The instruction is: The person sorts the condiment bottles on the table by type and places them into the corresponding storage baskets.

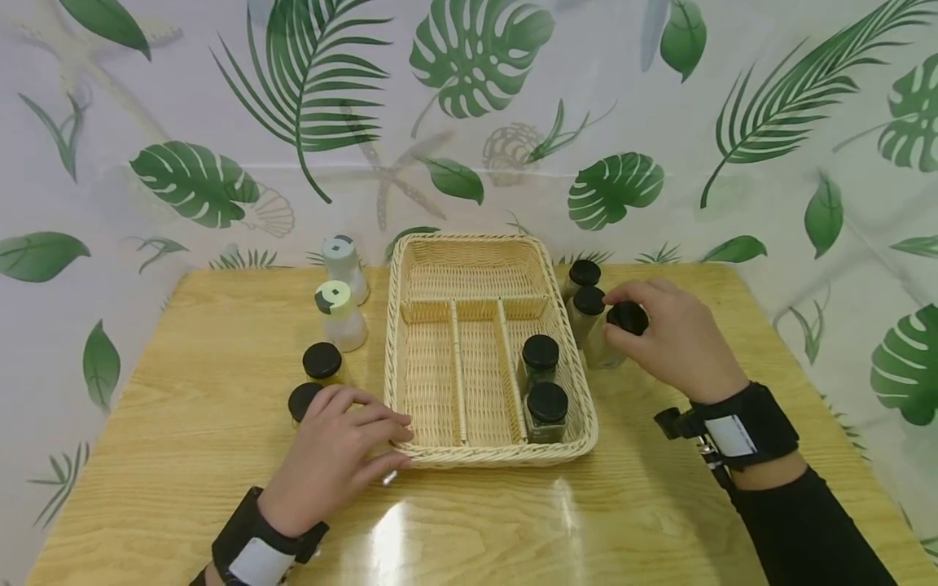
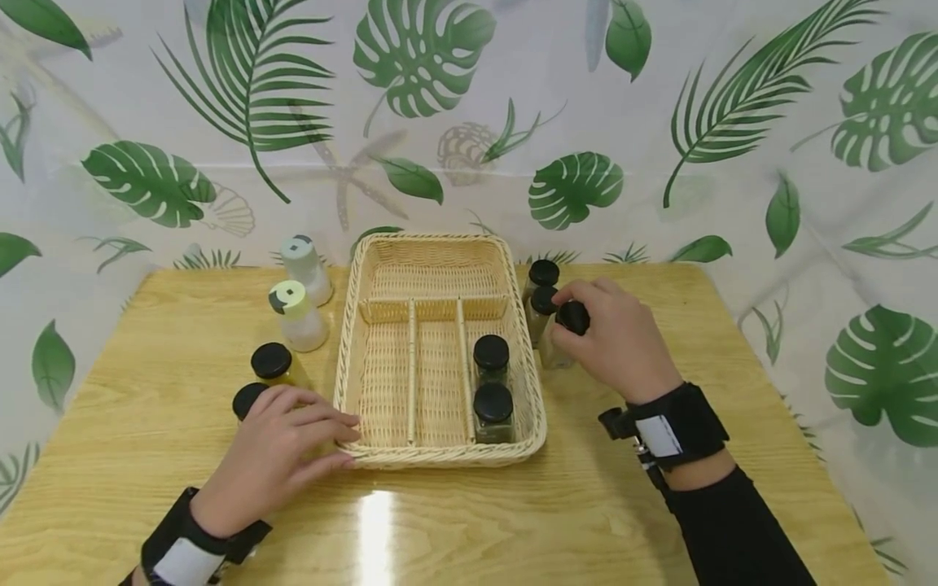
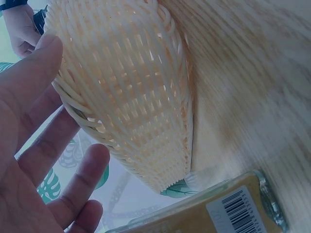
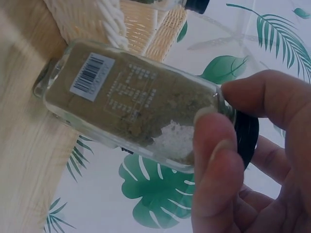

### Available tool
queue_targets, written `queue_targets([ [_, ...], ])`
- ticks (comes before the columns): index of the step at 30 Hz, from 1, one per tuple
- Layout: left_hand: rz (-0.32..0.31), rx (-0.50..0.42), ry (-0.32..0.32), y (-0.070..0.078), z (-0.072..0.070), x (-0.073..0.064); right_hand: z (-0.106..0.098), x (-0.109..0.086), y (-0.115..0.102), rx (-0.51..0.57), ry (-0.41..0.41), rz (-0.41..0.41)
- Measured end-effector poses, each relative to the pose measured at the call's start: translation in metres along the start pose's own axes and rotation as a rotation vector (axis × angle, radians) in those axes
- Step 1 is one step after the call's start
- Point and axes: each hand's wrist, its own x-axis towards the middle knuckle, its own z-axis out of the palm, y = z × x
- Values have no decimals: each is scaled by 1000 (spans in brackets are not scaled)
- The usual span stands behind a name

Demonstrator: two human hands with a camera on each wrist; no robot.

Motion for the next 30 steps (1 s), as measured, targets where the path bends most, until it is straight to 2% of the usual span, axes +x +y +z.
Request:
queue_targets([
  [11,1,-1,-7,-1,-1,0,-10,4,-10,-13,29,-26],
  [30,-8,4,-8,-1,1,0,-40,7,-49,-14,82,-137],
])
